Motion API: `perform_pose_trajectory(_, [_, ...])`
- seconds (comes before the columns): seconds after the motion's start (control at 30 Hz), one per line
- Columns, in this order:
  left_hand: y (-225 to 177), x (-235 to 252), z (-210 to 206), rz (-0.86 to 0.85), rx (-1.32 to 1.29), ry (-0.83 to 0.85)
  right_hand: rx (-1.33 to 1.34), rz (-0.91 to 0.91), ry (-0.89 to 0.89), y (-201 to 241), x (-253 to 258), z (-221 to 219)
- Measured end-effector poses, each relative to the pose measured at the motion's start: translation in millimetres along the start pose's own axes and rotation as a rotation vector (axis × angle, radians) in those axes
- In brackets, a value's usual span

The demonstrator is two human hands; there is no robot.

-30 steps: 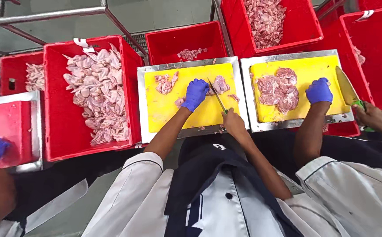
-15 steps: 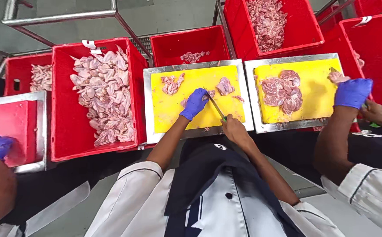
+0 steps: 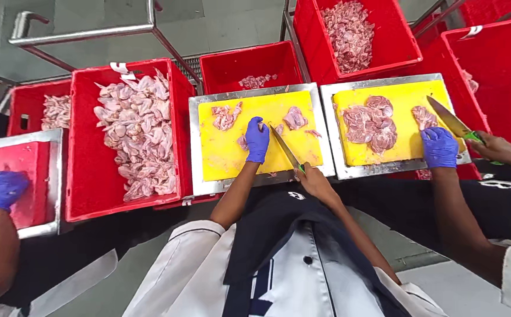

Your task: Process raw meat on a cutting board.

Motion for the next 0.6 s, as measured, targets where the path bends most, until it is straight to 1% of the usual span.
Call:
perform_pose_trajectory(0.03, [-1,0,-4,-0.113,-0.026,0.028,0.039,0.009,-0.022,-8,-4,6])
perform_pose_trajectory(0.07, [-4,-1,-10,-0.246,-0.027,0.113,0.085,0.006,-0.052,-15,-8,11])
perform_pose_trajectory(0.1, [-9,-2,-17,-0.359,0.014,0.242,0.129,-0.003,-0.088,-22,-9,16])
perform_pose_trajectory(0.13, [-15,-4,-22,-0.441,0.103,0.365,0.155,-0.022,-0.115,-29,-9,21])
perform_pose_trajectory(0.17, [-20,-3,-25,-0.48,0.213,0.444,0.162,-0.041,-0.136,-34,-7,28])
perform_pose_trajectory(0.2, [-25,-2,-23,-0.455,0.324,0.482,0.146,-0.056,-0.149,-38,-5,35])
perform_pose_trajectory(0.27, [-33,7,-6,-0.25,0.52,0.517,0.081,-0.072,-0.175,-44,1,50])
perform_pose_trajectory(0.3, [-34,11,3,-0.158,0.578,0.517,0.044,-0.067,-0.181,-45,4,55])
perform_pose_trajectory(0.33, [-34,15,8,-0.124,0.584,0.501,0.004,-0.053,-0.188,-45,7,58])
perform_pose_trajectory(0.37, [-34,18,7,-0.16,0.527,0.476,-0.031,-0.034,-0.196,-44,10,62])
perform_pose_trajectory(0.43, [-39,23,-10,-0.367,0.32,0.435,-0.086,-0.009,-0.2,-39,16,70])
perform_pose_trajectory(0.5, [-45,28,-35,-0.544,0.166,0.468,-0.127,-0.017,-0.168,-30,20,77])
perform_pose_trajectory(0.6, [-45,36,-53,-0.6,0.13,0.536,-0.123,-0.036,-0.113,-3,35,82])
Point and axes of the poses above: each hand's wrist, its own x-axis towards the middle knuckle, its own z-axis out of the back of the hand, y = z × x, the point moved 3 cm from there along x, towards the middle knuckle, and after that the axes turned 12 degrees about -z, right-handed, at the moved point
